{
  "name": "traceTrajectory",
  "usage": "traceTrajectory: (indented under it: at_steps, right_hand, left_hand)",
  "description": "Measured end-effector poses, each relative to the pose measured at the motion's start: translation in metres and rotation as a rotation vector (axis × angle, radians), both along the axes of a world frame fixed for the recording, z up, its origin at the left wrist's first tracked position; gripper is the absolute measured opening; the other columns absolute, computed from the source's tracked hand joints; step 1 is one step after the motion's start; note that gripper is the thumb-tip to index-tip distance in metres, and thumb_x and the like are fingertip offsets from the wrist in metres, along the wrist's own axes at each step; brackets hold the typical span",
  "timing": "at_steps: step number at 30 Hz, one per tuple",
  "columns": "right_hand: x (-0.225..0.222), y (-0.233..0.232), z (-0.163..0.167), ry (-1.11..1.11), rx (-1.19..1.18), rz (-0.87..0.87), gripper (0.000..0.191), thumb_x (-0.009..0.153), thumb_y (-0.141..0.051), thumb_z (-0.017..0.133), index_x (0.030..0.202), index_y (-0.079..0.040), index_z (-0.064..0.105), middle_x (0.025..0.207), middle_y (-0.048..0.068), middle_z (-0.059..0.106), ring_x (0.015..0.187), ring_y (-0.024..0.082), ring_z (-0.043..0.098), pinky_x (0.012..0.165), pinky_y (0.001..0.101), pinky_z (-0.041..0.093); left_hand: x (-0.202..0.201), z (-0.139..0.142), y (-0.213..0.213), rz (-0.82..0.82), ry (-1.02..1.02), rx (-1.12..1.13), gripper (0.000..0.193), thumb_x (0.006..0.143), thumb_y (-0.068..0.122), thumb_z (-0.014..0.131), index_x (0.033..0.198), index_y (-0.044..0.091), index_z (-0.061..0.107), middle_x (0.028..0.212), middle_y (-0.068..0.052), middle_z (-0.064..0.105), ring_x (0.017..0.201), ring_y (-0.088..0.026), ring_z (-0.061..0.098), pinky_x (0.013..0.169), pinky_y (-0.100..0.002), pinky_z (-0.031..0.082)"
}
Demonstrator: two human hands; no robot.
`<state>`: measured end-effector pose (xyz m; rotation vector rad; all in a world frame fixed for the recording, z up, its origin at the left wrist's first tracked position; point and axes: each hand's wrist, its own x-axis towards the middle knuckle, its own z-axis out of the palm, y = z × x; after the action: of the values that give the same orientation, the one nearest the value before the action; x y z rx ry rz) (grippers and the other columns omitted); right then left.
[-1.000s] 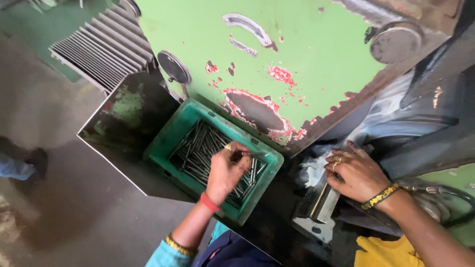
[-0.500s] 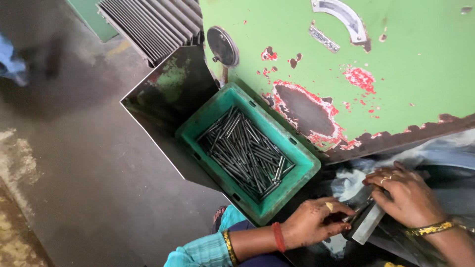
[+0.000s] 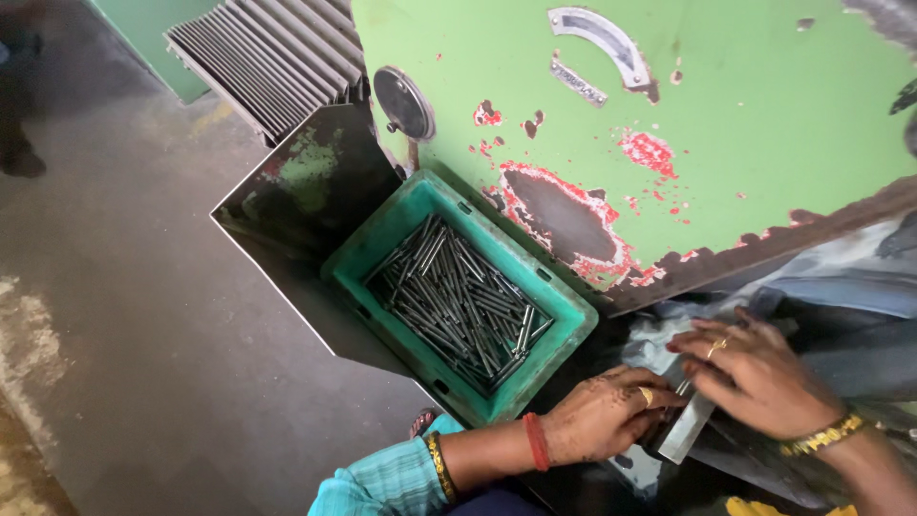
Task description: The person repeatedly picks up metal rods from a green bin and places them into a grinding machine. They operate the machine to process the rods and then place the finished pieces on the machine's surface.
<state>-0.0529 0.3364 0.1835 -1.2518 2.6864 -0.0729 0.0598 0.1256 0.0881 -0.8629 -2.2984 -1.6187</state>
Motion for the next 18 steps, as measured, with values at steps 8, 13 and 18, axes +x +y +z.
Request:
traceTrajectory:
  at_steps: [8, 13, 18]
  right_hand:
    - [0.038, -0.050, 0.021, -0.089, 0.632, -0.113, 0.073, 0.085, -0.065, 0.055, 0.141, -0.018, 0.057, 0.151, -0.002, 0.050, 0.149, 0.019, 0.031, 0.125, 0.0606, 0.006]
    - [0.036, -0.053, 0.027, -0.126, 0.546, -0.140, 0.061, 0.087, -0.056, 0.055, 0.134, -0.018, 0.062, 0.150, -0.002, 0.054, 0.146, 0.016, 0.035, 0.126, 0.0557, 0.008]
    - [0.033, -0.052, 0.028, -0.096, 0.471, -0.125, 0.061, 0.086, -0.053, 0.058, 0.131, -0.013, 0.065, 0.144, 0.002, 0.058, 0.144, 0.018, 0.038, 0.125, 0.0542, 0.008]
  left_hand:
    - [-0.029, -0.002, -0.062, 0.365, 0.081, -0.261, 0.026, 0.088, 0.008, 0.064, 0.114, 0.008, 0.067, 0.106, -0.014, 0.072, 0.092, -0.033, 0.070, 0.068, -0.045, 0.059]
    - [-0.068, -0.066, -0.113, 0.524, -0.062, -0.912, 0.016, 0.090, 0.013, 0.061, 0.102, 0.011, 0.072, 0.103, -0.011, 0.071, 0.096, -0.029, 0.067, 0.069, -0.043, 0.058]
    - [-0.100, -0.121, -0.108, 0.453, -0.185, -1.355, 0.024, 0.097, 0.024, 0.057, 0.106, 0.012, 0.076, 0.112, -0.012, 0.068, 0.112, -0.036, 0.056, 0.079, -0.059, 0.053]
